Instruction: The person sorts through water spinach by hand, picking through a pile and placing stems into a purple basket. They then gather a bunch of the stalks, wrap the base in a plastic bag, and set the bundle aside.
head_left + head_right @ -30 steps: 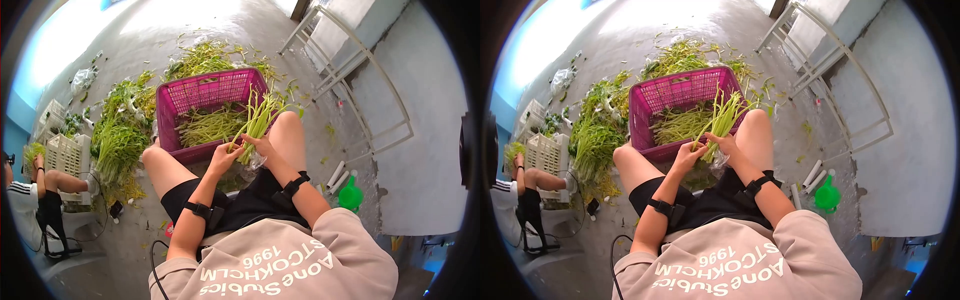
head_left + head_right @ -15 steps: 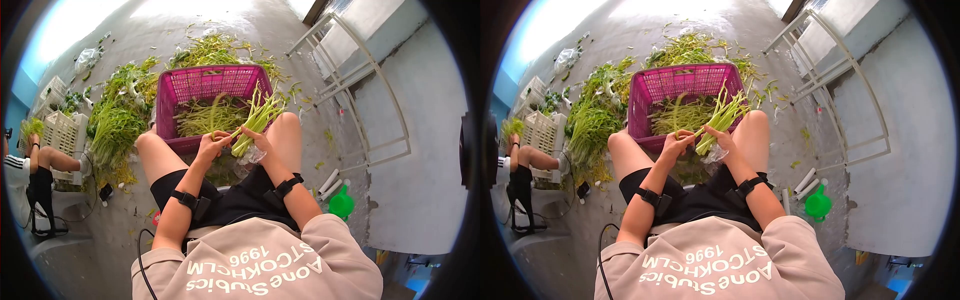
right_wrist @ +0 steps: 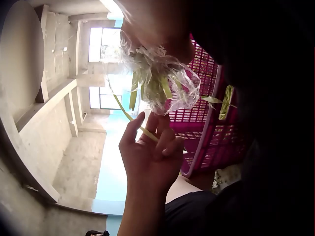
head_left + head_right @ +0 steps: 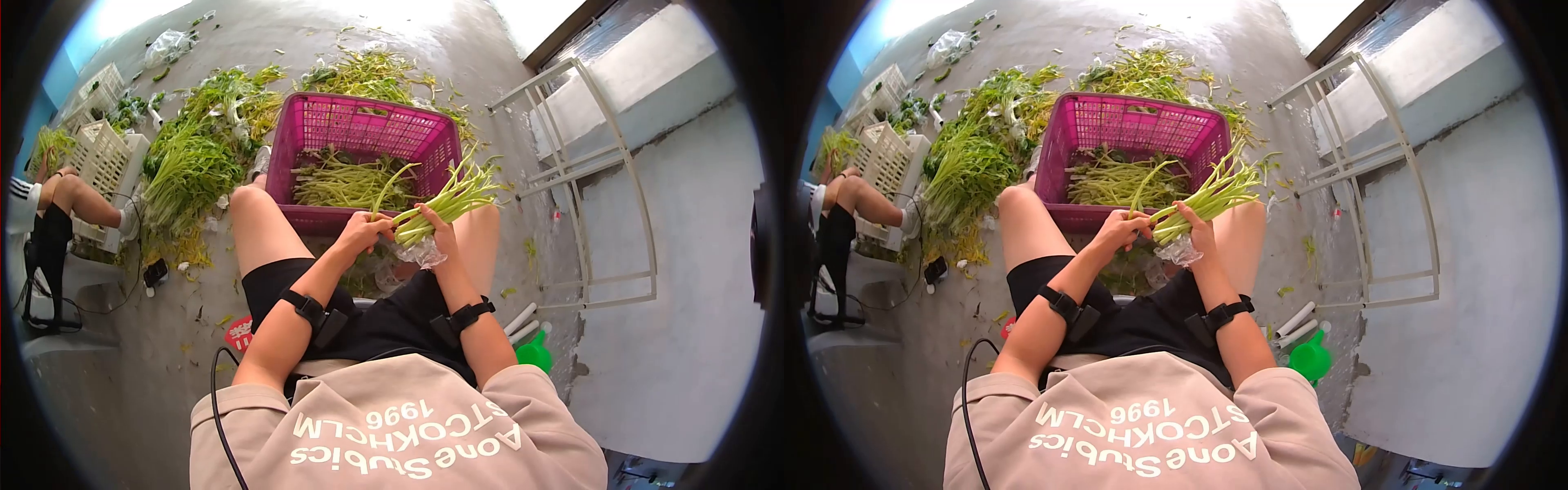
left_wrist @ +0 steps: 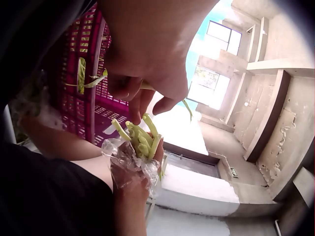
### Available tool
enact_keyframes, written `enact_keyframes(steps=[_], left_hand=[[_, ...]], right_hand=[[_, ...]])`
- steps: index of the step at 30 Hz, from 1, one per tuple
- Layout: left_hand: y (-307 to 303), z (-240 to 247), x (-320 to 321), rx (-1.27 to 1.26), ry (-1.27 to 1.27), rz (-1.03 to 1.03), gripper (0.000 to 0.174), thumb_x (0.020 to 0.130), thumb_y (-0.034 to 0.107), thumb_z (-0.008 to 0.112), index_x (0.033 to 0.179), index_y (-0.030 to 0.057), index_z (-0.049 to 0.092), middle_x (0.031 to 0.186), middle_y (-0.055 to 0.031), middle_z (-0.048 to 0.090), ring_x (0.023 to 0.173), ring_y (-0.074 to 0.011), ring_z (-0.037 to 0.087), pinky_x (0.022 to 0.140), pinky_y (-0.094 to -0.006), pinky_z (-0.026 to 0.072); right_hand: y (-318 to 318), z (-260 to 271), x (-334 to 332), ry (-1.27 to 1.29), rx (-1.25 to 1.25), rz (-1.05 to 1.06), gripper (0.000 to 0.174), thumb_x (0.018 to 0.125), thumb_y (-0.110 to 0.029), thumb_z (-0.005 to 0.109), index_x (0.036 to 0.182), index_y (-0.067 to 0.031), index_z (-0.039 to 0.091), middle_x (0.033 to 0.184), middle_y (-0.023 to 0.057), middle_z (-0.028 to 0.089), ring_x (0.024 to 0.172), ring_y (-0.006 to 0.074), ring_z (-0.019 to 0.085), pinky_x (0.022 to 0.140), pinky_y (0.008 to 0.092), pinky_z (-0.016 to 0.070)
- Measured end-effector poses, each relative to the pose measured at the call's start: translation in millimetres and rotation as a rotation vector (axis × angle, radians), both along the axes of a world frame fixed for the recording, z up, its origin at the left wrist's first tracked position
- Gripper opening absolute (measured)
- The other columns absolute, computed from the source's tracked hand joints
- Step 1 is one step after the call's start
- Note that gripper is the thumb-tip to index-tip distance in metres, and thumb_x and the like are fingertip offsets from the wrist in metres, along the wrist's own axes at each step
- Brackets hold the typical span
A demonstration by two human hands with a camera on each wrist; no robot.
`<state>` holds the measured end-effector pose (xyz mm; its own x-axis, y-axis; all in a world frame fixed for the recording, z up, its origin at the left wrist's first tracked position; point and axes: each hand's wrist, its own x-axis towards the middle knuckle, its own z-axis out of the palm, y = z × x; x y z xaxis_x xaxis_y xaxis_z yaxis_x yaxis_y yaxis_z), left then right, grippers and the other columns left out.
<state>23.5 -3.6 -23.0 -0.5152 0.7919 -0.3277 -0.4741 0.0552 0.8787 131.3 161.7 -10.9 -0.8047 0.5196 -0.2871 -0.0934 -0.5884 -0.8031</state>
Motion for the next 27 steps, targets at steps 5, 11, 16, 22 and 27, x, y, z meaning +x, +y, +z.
enact_keyframes(steps=[5, 11, 16, 22, 27], left_hand=[[1.8, 0.0, 2.8, -0.016, 0.063, 0.017, 0.023, 0.091, 0.021, 0.061, 0.101, 0.0019, 0.071, 0.074, -0.0022, 0.067, 0.045, -0.0033, 0.04, 0.043, -0.0217, 0.035], [3.9, -5.0, 2.8, 0.047, 0.083, 0.044, 0.019, 0.09, 0.02, 0.062, 0.09, 0.0034, 0.072, 0.071, 0.0002, 0.066, 0.048, -0.0049, 0.045, 0.043, -0.0226, 0.035], [4.8, -11.2, 2.5, 0.084, 0.059, 0.161, 0.015, 0.088, 0.012, 0.063, 0.085, -0.0012, 0.07, 0.066, 0.0002, 0.06, 0.048, -0.0054, 0.046, 0.045, -0.0214, 0.0348], [8.6, -12.8, 3.7, 0.05, 0.049, 0.182, 0.015, 0.083, 0.01, 0.065, 0.079, -0.0032, 0.07, 0.062, 0.0023, 0.057, 0.049, -0.0058, 0.047, 0.046, -0.0223, 0.0347], [9.1, -8.4, 1.2, -0.032, 0.653, 0.204, 0.016, 0.074, 0.012, 0.068, 0.077, -0.0035, 0.072, 0.054, -0.008, 0.056, 0.05, -0.0149, 0.054, 0.052, -0.032, 0.0441]], right_hand=[[-3.5, 5.3, -2.1, 0.023, -0.028, 0.021, 0.019, 0.092, -0.009, 0.064, 0.102, 0.0056, 0.06, 0.083, 0.0169, 0.067, 0.066, 0.0265, 0.069, 0.057, 0.0357, 0.0576], [-3.7, 8.8, 1.0, 0.024, -0.044, 0.044, 0.017, 0.092, -0.009, 0.064, 0.102, 0.0046, 0.06, 0.083, 0.0163, 0.067, 0.067, 0.0248, 0.069, 0.057, 0.0349, 0.0577], [0.7, -2.7, -0.2, 0.022, 0.012, 0.107, 0.021, 0.093, -0.013, 0.064, 0.105, 0.0035, 0.061, 0.086, 0.0151, 0.068, 0.071, 0.0245, 0.069, 0.061, 0.0373, 0.0601], [-7.6, 10.7, 1.7, 0.007, -0.045, 0.08, 0.015, 0.09, -0.007, 0.067, 0.1, 0.0021, 0.062, 0.084, 0.0132, 0.068, 0.068, 0.0232, 0.068, 0.059, 0.0352, 0.0593], [-2.7, 4.4, 2.4, -0.031, -0.019, 0.078, 0.017, 0.091, -0.01, 0.065, 0.102, 0.0029, 0.063, 0.085, 0.0126, 0.068, 0.07, 0.0223, 0.068, 0.061, 0.0342, 0.0588]])
